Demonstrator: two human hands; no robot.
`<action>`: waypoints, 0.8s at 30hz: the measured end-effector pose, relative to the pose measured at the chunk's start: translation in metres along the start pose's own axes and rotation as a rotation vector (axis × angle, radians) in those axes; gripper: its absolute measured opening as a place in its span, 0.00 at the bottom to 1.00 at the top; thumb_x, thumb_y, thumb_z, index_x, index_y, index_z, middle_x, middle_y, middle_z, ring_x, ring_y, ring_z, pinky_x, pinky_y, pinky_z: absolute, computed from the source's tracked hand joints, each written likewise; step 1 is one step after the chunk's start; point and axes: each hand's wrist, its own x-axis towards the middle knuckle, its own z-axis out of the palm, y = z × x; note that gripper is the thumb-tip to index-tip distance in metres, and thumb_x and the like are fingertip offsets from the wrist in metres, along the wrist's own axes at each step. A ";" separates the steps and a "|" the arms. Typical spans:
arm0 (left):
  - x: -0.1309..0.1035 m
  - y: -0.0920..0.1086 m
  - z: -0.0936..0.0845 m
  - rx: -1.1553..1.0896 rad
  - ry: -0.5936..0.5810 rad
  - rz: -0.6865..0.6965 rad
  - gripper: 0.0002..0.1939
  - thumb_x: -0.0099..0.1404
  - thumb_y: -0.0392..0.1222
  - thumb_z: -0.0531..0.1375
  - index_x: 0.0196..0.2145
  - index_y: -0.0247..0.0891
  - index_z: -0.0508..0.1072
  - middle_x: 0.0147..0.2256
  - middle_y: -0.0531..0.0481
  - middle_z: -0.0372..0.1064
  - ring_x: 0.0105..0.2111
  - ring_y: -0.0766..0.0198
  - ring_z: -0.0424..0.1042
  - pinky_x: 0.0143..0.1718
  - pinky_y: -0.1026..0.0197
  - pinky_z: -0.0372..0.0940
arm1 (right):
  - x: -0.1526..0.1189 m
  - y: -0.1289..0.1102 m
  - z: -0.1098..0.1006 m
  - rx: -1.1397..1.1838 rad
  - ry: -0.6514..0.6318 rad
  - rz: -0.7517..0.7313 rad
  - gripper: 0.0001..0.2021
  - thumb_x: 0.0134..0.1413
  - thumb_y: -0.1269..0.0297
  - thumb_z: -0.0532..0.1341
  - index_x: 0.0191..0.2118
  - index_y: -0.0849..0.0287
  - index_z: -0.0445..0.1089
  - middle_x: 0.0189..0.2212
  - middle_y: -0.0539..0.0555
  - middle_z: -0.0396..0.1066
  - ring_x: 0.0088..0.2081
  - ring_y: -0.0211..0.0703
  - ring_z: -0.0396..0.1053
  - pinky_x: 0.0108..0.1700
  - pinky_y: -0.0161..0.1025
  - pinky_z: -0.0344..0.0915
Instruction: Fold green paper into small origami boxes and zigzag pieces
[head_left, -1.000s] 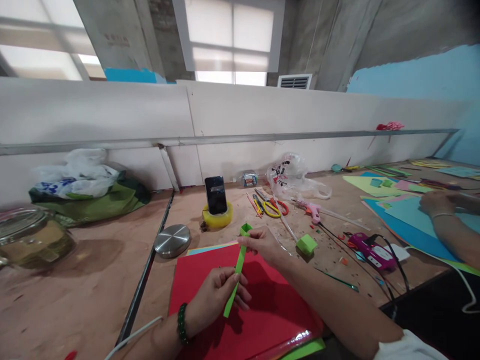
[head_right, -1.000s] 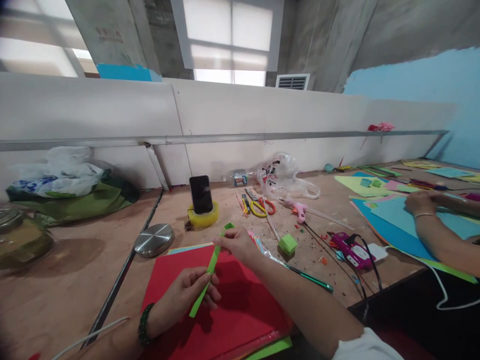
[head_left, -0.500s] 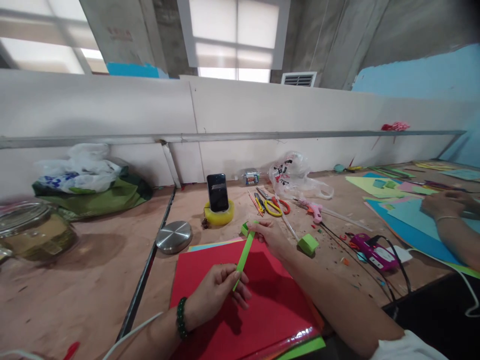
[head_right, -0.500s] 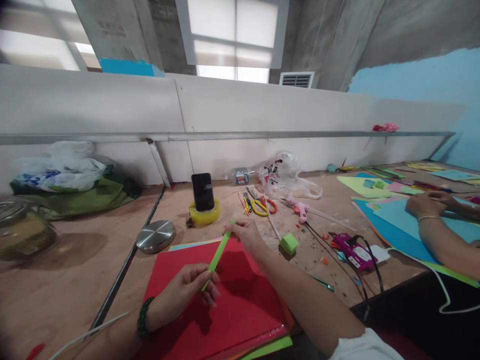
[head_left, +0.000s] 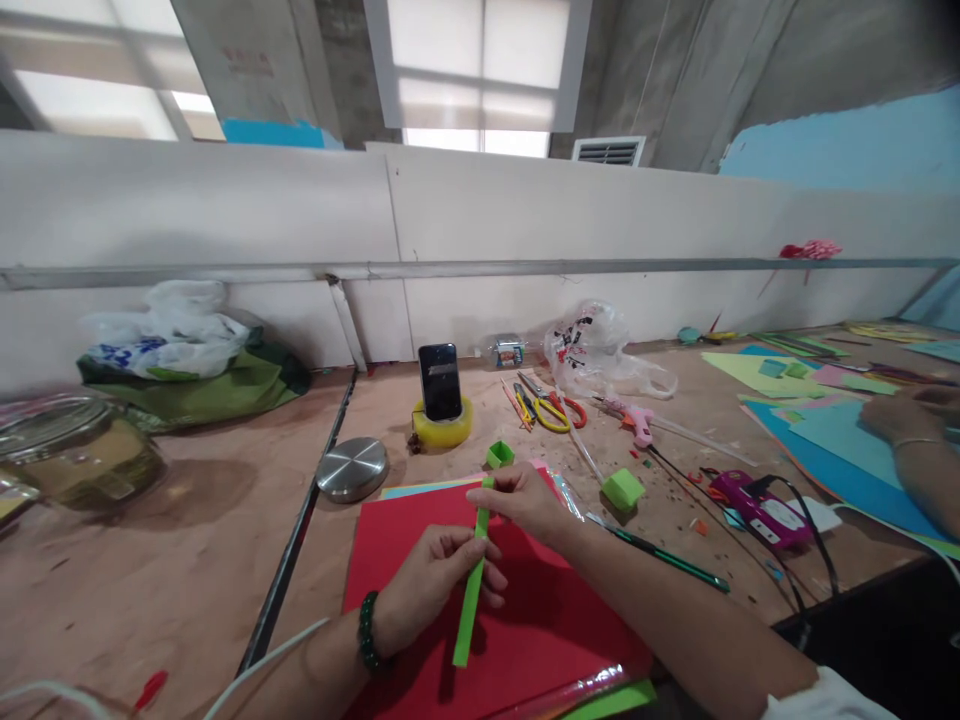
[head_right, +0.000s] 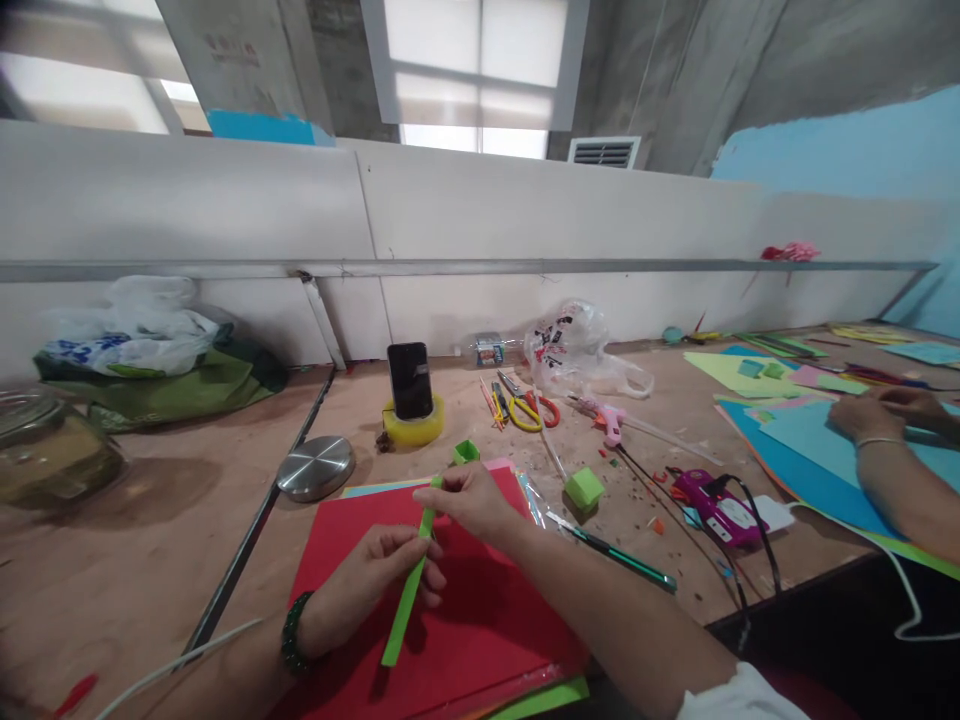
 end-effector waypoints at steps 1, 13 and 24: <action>0.000 -0.001 0.000 -0.011 0.001 -0.001 0.27 0.48 0.62 0.67 0.29 0.32 0.75 0.23 0.45 0.76 0.22 0.61 0.74 0.28 0.60 0.68 | 0.001 0.002 0.000 -0.011 0.024 -0.018 0.17 0.39 0.55 0.68 0.14 0.62 0.67 0.12 0.47 0.60 0.17 0.30 0.54 0.19 0.31 0.49; 0.005 0.002 -0.006 -0.260 0.215 0.137 0.23 0.48 0.54 0.71 0.35 0.34 0.74 0.28 0.45 0.78 0.28 0.60 0.76 0.33 0.61 0.68 | -0.006 -0.011 -0.018 -0.390 0.174 -0.626 0.04 0.52 0.69 0.59 0.35 0.58 0.71 0.28 0.51 0.68 0.28 0.37 0.65 0.30 0.34 0.64; 0.009 0.004 -0.007 -0.320 0.220 0.238 0.17 0.49 0.49 0.71 0.31 0.34 0.74 0.26 0.53 0.71 0.25 0.70 0.69 0.27 0.70 0.63 | -0.015 -0.008 0.003 -1.018 -0.234 -1.205 0.08 0.62 0.74 0.55 0.42 0.61 0.70 0.37 0.55 0.75 0.42 0.41 0.68 0.48 0.39 0.68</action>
